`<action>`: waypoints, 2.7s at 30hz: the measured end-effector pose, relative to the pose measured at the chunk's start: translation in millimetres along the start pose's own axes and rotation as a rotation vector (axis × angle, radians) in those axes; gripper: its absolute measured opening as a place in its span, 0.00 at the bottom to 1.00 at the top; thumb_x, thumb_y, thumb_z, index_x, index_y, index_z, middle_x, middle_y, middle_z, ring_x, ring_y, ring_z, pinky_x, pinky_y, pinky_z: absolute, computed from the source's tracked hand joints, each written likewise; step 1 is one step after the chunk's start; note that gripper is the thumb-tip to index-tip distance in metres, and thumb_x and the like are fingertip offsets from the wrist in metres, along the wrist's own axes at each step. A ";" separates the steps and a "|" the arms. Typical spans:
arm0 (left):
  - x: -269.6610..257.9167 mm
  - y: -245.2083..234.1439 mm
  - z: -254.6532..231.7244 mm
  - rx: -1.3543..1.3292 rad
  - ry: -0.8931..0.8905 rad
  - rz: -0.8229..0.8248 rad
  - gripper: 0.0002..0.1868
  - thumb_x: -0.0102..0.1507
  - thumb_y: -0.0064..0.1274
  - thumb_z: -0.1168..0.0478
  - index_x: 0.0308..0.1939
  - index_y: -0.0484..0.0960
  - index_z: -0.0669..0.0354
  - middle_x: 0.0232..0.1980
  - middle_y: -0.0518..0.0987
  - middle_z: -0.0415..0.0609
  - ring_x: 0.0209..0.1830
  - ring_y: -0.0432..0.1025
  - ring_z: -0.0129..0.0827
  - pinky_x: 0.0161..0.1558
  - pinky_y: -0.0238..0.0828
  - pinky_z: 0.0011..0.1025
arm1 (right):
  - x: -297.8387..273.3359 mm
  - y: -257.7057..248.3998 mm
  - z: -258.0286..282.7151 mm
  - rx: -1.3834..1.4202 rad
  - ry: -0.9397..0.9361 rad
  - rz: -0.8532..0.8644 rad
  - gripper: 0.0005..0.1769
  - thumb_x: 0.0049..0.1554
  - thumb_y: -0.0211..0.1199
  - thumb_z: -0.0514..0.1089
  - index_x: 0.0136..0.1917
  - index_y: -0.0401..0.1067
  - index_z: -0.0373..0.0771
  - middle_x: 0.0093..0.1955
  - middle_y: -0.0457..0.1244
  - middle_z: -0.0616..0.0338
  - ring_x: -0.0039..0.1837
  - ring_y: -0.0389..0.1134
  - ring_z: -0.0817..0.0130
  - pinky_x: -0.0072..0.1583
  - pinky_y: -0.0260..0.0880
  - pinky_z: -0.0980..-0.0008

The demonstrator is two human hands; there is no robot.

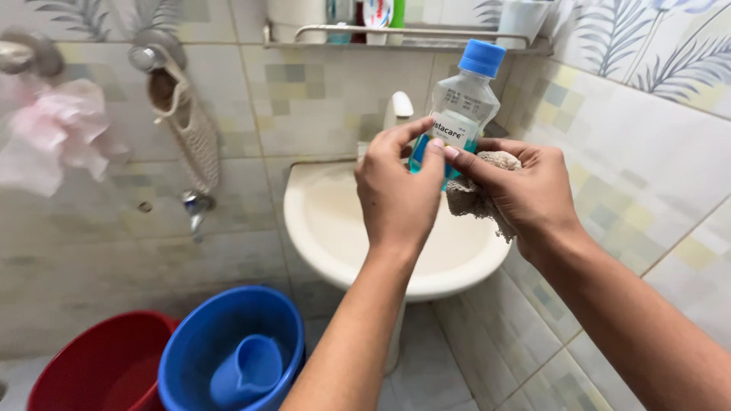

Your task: The person picks various toiletries and grooming items from a blue basin, wipes each with a cloth, and places them on a wall-mounted shelf above the sink. Items handled include bottles, tubes, combs, and a sponge.

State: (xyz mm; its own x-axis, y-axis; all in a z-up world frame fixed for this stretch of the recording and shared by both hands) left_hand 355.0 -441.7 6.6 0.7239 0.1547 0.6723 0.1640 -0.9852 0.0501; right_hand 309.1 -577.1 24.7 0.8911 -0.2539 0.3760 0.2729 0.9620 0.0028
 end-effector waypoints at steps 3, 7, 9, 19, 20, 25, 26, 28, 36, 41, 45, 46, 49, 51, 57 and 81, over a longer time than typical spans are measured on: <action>28.2 31.3 17.2 0.033 0.134 0.000 0.17 0.62 0.58 0.62 0.54 0.85 0.61 0.56 0.83 0.55 0.54 0.78 0.43 0.58 0.72 0.39 | 36.5 -8.4 -5.3 -0.010 -0.003 0.004 0.19 0.57 0.69 0.43 0.56 0.78 0.25 0.37 0.69 0.55 0.34 0.70 0.72 0.36 0.73 0.72; 86.5 69.3 43.4 0.031 0.183 0.005 0.20 0.60 0.59 0.62 0.56 0.84 0.63 0.57 0.79 0.59 0.55 0.75 0.46 0.58 0.72 0.39 | 105.4 -20.4 -8.3 -0.099 -0.072 0.043 0.20 0.58 0.67 0.42 0.59 0.77 0.27 0.44 0.72 0.58 0.39 0.70 0.77 0.40 0.72 0.75; 116.8 86.9 56.1 0.058 0.216 -0.011 0.20 0.59 0.60 0.62 0.55 0.85 0.62 0.54 0.77 0.60 0.53 0.74 0.48 0.56 0.72 0.40 | 140.9 -24.9 -10.2 -0.083 -0.127 0.066 0.19 0.59 0.67 0.41 0.60 0.77 0.26 0.46 0.71 0.58 0.43 0.70 0.79 0.43 0.72 0.77; 244.7 155.0 96.6 0.092 0.219 0.060 0.19 0.61 0.58 0.63 0.57 0.84 0.55 0.53 0.81 0.54 0.48 0.78 0.47 0.51 0.73 0.40 | 294.1 -39.1 -18.6 -0.330 -0.272 -0.058 0.17 0.60 0.68 0.41 0.58 0.78 0.26 0.43 0.70 0.59 0.39 0.67 0.79 0.39 0.70 0.76; 254.1 159.9 98.7 0.106 0.224 0.060 0.19 0.61 0.58 0.64 0.57 0.84 0.55 0.52 0.81 0.53 0.48 0.78 0.46 0.50 0.74 0.40 | 307.0 -39.8 -19.6 -0.360 -0.287 -0.070 0.17 0.60 0.69 0.41 0.58 0.78 0.26 0.43 0.70 0.59 0.39 0.67 0.79 0.39 0.70 0.76; 285.3 176.0 108.0 0.253 0.294 0.046 0.15 0.58 0.58 0.67 0.50 0.85 0.60 0.43 0.84 0.57 0.43 0.80 0.51 0.45 0.77 0.43 | 364.1 -45.3 -23.2 -0.433 -0.278 -0.020 0.19 0.58 0.69 0.42 0.59 0.77 0.27 0.44 0.71 0.57 0.40 0.69 0.79 0.41 0.72 0.76; 288.7 179.1 110.5 0.304 0.263 0.090 0.13 0.59 0.58 0.67 0.48 0.85 0.61 0.40 0.84 0.59 0.42 0.80 0.52 0.43 0.78 0.43 | 372.0 -48.1 -23.5 -0.502 -0.286 -0.016 0.19 0.58 0.69 0.42 0.59 0.77 0.27 0.45 0.71 0.57 0.41 0.68 0.80 0.42 0.71 0.77; 293.7 183.5 116.4 0.361 0.239 0.137 0.07 0.60 0.58 0.67 0.42 0.85 0.62 0.36 0.84 0.60 0.40 0.80 0.53 0.41 0.79 0.44 | 386.9 -52.5 -27.4 -0.576 -0.261 0.011 0.20 0.58 0.70 0.42 0.59 0.77 0.28 0.45 0.71 0.57 0.42 0.68 0.80 0.43 0.72 0.78; 298.7 202.4 137.3 0.538 0.273 0.230 0.05 0.61 0.55 0.69 0.34 0.87 0.61 0.40 0.84 0.59 0.40 0.82 0.50 0.37 0.81 0.39 | 417.5 -60.6 -46.9 -0.698 -0.096 0.100 0.19 0.55 0.69 0.41 0.58 0.79 0.30 0.44 0.72 0.57 0.41 0.69 0.76 0.43 0.72 0.73; 298.3 208.0 142.2 0.588 0.268 0.272 0.05 0.60 0.57 0.69 0.34 0.87 0.59 0.39 0.84 0.59 0.41 0.82 0.49 0.38 0.81 0.40 | 426.5 -61.9 -44.5 -0.841 -0.062 0.137 0.23 0.53 0.71 0.43 0.59 0.78 0.29 0.42 0.71 0.57 0.41 0.68 0.76 0.43 0.72 0.72; 294.7 206.3 141.3 0.614 0.263 0.300 0.04 0.59 0.57 0.68 0.34 0.88 0.58 0.39 0.85 0.58 0.43 0.82 0.49 0.39 0.81 0.40 | 429.8 -57.6 -42.7 -0.842 0.020 0.188 0.26 0.50 0.71 0.42 0.61 0.76 0.31 0.40 0.71 0.57 0.39 0.68 0.75 0.41 0.71 0.70; 292.4 204.9 140.8 0.626 0.276 0.298 0.04 0.59 0.58 0.68 0.34 0.88 0.59 0.40 0.85 0.59 0.42 0.82 0.48 0.39 0.82 0.39 | 430.1 -56.5 -42.2 -0.847 0.028 0.186 0.26 0.51 0.70 0.42 0.61 0.77 0.31 0.39 0.70 0.55 0.38 0.67 0.74 0.40 0.69 0.69; 286.5 199.4 139.1 0.648 0.308 0.301 0.04 0.59 0.58 0.69 0.35 0.88 0.60 0.41 0.84 0.60 0.42 0.82 0.48 0.39 0.82 0.38 | 429.9 -52.6 -40.5 -0.860 0.039 0.188 0.25 0.51 0.70 0.41 0.61 0.78 0.30 0.37 0.68 0.53 0.36 0.64 0.73 0.38 0.66 0.68; 284.7 196.0 137.8 0.640 0.322 0.318 0.04 0.59 0.57 0.69 0.34 0.87 0.60 0.41 0.84 0.59 0.42 0.82 0.49 0.39 0.82 0.39 | 429.1 -49.4 -39.9 -0.863 0.029 0.204 0.24 0.50 0.68 0.39 0.60 0.80 0.29 0.37 0.67 0.54 0.36 0.62 0.73 0.37 0.64 0.68; 278.0 184.2 137.2 0.554 0.345 0.309 0.03 0.58 0.57 0.71 0.31 0.85 0.61 0.38 0.84 0.59 0.41 0.82 0.50 0.39 0.81 0.42 | 433.3 -47.5 -40.3 -0.875 0.039 0.208 0.22 0.50 0.67 0.39 0.58 0.79 0.29 0.36 0.68 0.54 0.36 0.65 0.72 0.38 0.68 0.68; 243.6 141.7 107.8 0.500 0.367 0.273 0.04 0.55 0.55 0.73 0.28 0.84 0.62 0.32 0.83 0.61 0.38 0.80 0.55 0.39 0.79 0.47 | 397.8 -35.7 -23.8 -0.561 -0.119 0.025 0.16 0.54 0.74 0.44 0.51 0.80 0.29 0.43 0.71 0.56 0.42 0.68 0.73 0.44 0.70 0.71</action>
State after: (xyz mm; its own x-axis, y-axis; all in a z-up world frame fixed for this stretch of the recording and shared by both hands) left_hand 626.8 -535.6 97.9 0.5237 -0.2164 0.8239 0.3617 -0.8192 -0.4451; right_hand 662.5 -714.8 152.1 0.8619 -0.1873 0.4712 0.4315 0.7588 -0.4878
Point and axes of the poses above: each hand's wrist, its own x-axis towards the middle knuckle, its own y-axis out of the palm, z = x × y, the point moved 2 cm from there along x, towards the middle knuckle
